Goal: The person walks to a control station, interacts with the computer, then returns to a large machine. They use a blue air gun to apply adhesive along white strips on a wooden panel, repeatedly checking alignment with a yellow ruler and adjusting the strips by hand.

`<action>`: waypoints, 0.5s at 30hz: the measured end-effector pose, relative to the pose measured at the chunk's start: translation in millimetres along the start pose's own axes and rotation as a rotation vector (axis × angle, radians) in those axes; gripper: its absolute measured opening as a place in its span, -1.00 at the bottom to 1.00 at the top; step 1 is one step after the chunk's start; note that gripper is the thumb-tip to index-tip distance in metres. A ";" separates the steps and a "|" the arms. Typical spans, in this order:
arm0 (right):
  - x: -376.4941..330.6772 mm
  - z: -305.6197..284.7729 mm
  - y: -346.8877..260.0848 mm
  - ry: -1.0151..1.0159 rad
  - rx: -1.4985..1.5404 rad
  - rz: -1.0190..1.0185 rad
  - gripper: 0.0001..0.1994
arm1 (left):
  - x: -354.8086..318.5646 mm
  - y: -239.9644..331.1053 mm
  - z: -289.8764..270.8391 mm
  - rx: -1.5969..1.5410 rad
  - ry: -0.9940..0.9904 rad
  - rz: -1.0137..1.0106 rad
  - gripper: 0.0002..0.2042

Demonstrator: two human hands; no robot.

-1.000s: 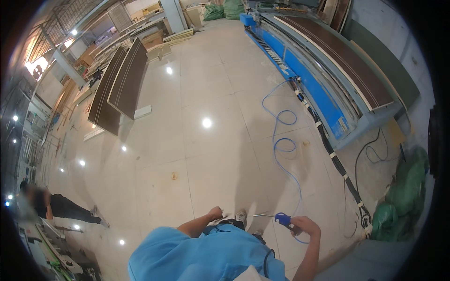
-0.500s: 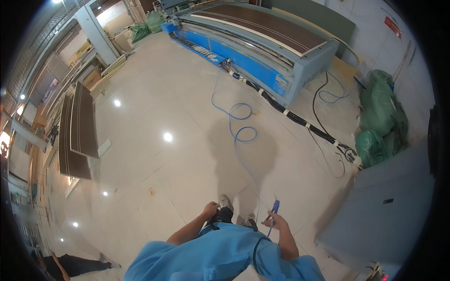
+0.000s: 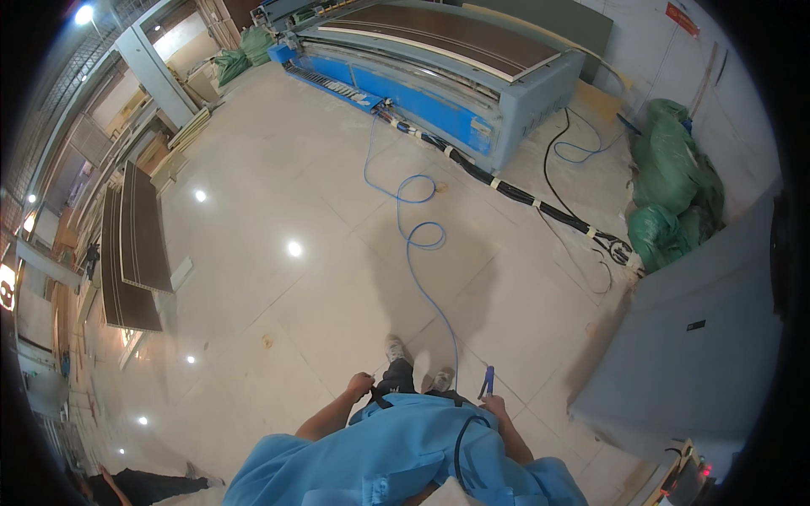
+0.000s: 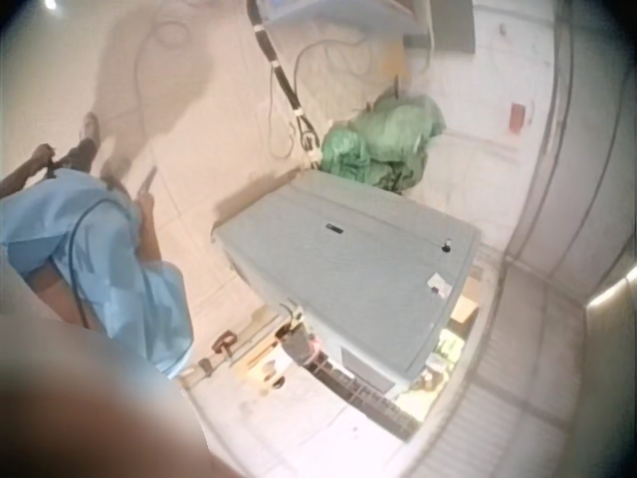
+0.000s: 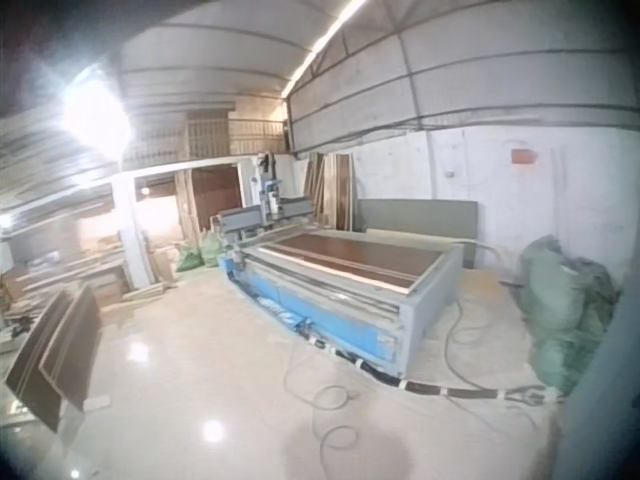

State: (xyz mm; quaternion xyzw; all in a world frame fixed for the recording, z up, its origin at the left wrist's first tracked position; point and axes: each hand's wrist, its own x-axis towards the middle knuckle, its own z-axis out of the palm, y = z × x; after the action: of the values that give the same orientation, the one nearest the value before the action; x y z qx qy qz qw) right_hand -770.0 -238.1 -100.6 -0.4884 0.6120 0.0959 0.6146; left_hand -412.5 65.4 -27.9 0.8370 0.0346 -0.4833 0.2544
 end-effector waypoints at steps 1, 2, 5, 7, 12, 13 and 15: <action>0.6 -1.8 -4.2 0.023 0.041 0.032 -0.73 | 1.4 -3.8 -1.7 -0.025 -0.001 0.015 -0.73; 0.9 -2.9 -7.5 -0.003 0.037 -0.034 -0.75 | 0.8 -7.1 -3.8 -0.044 0.001 -0.001 -0.73; 9.0 -5.5 -18.9 0.013 0.058 -0.120 -0.76 | 0.2 -2.8 -2.8 -0.101 0.009 -0.004 -0.74; 16.6 -5.9 -25.5 0.053 0.090 -0.106 -0.75 | -0.6 6.3 2.1 -0.145 -0.003 0.015 -0.74; 28.5 -2.7 -30.7 0.024 0.180 -0.134 -0.73 | 2.6 28.5 24.6 -0.158 -0.035 0.124 -0.70; 29.6 -1.9 -30.3 0.021 0.174 -0.138 -0.72 | 5.3 31.8 29.4 -0.169 -0.045 0.108 -0.69; 29.7 -0.6 -29.1 0.018 0.163 -0.133 -0.71 | 10.5 35.9 35.5 -0.145 -0.060 0.190 -0.68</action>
State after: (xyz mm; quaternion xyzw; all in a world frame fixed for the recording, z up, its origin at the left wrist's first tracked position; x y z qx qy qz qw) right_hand -742.6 -267.5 -111.5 -0.4772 0.5895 0.0007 0.6517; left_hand -424.1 16.0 -36.8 0.8009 -0.0177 -0.4782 0.3598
